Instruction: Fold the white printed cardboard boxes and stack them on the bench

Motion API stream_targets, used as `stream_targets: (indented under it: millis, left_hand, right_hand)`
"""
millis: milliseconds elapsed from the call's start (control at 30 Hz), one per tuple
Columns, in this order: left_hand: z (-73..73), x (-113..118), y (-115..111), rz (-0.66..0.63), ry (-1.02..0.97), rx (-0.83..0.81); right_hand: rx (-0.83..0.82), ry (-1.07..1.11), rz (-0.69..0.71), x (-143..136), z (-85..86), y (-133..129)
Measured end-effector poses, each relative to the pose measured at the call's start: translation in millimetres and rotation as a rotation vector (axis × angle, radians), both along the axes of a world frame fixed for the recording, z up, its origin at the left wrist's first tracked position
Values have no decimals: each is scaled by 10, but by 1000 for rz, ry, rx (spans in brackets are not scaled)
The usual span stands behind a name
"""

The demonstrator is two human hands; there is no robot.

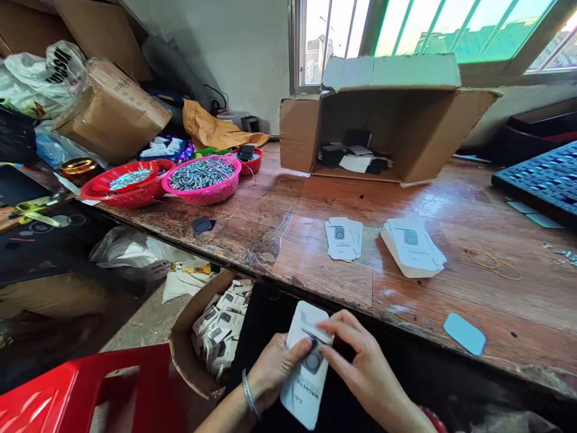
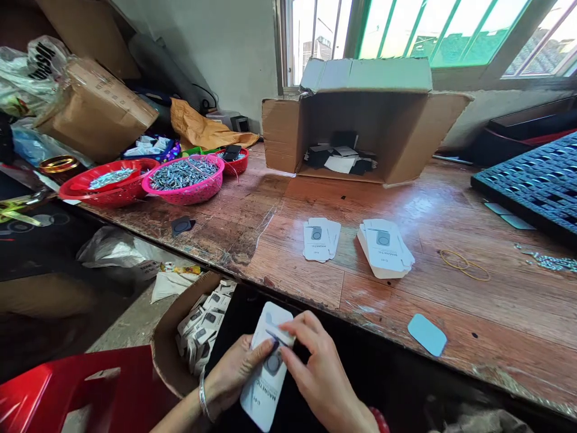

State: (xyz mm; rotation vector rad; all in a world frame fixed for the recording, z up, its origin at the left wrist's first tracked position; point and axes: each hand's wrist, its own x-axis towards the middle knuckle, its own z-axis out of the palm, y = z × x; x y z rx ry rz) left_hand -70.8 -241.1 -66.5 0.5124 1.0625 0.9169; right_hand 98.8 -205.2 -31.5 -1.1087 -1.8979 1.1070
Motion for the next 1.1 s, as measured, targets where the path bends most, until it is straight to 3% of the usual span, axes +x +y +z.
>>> stream_targets:
  millis: [67,100,200,333,433,533,700,867,1100]
  left_hand:
    - [-28,13,26,79,50,-5]
    - [-34,21,30,95,63,1]
    - [-35,39,10,59,71,46]
    - [-68,12,-47,65,158,121]
    - [-144,-29,-109,86,210,93]
    - [-225,-38,-193,73,173,36]
    - [-267,-11,-291,112,106,74]
    - [-246,-49,-321,69,203,181]
    - [-336,-126,-386,-2,104,261]
  right_hand:
    - [-59,104,-184,-33,-126,-51]
    - [-118,135,-207,-52,-185,-74]
    - [-236,111,-105,-87,-321,-127]
    - [-19,-36,-200,-53,-441,-175]
    - [-52,-37,-183,-16,-496,-214]
    - [-226,82,-185,-17,-521,-264]
    - [-378,394,-361,-71,-565,-365]
    - [-406,410,-308,-56,-666,-410]
    - [-430,270,-136,44,-715,-377]
